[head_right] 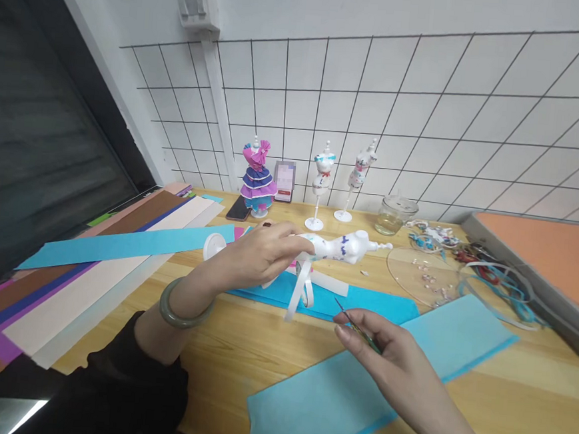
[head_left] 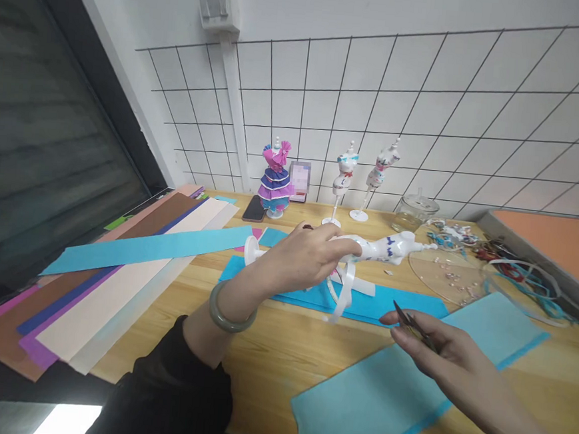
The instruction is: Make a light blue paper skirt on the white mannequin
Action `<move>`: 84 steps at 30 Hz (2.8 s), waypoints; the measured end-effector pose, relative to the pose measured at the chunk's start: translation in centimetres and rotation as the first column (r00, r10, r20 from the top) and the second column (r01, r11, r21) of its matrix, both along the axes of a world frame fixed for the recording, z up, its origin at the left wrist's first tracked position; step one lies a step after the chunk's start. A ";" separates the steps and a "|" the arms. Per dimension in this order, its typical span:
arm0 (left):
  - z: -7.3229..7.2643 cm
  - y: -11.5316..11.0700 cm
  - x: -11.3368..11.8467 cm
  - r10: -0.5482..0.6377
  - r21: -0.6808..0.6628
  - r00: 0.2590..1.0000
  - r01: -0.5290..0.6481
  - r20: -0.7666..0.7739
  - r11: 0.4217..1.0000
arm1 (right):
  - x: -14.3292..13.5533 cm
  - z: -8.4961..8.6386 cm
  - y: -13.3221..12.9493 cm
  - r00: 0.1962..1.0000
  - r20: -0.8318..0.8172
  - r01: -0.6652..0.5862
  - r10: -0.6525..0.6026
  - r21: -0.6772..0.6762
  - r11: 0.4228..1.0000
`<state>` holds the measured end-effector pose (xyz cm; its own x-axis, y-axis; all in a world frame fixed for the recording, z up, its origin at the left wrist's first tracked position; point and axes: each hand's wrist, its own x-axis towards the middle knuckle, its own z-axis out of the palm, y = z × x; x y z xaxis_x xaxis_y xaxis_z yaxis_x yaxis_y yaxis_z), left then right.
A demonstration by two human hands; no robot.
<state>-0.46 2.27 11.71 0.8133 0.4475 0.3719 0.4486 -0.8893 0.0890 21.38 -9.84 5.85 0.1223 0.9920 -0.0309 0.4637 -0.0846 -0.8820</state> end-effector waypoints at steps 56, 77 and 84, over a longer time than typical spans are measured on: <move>-1.5 -0.3 1.1 0.037 0.105 0.998 -0.033 -0.041 0.994 | -7.2 -4.8 4.5 0.947 -0.283 0.222 -0.154 0.227 0.948; -2.0 1.1 1.1 0.031 -0.223 0.993 -0.005 0.116 0.975 | -5.7 -3.7 1.8 0.975 -0.151 0.204 -0.160 0.344 0.917; -3.0 1.5 1.4 0.082 -0.071 0.988 -0.073 0.132 0.995 | -5.6 -3.7 1.5 0.967 -0.118 0.256 -0.228 0.420 0.871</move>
<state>0.97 3.80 8.72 0.7199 0.5341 0.4434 0.4958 -0.8427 0.2100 15.73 -8.37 2.18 0.3724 0.8493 0.3741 0.4202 0.2051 -0.8839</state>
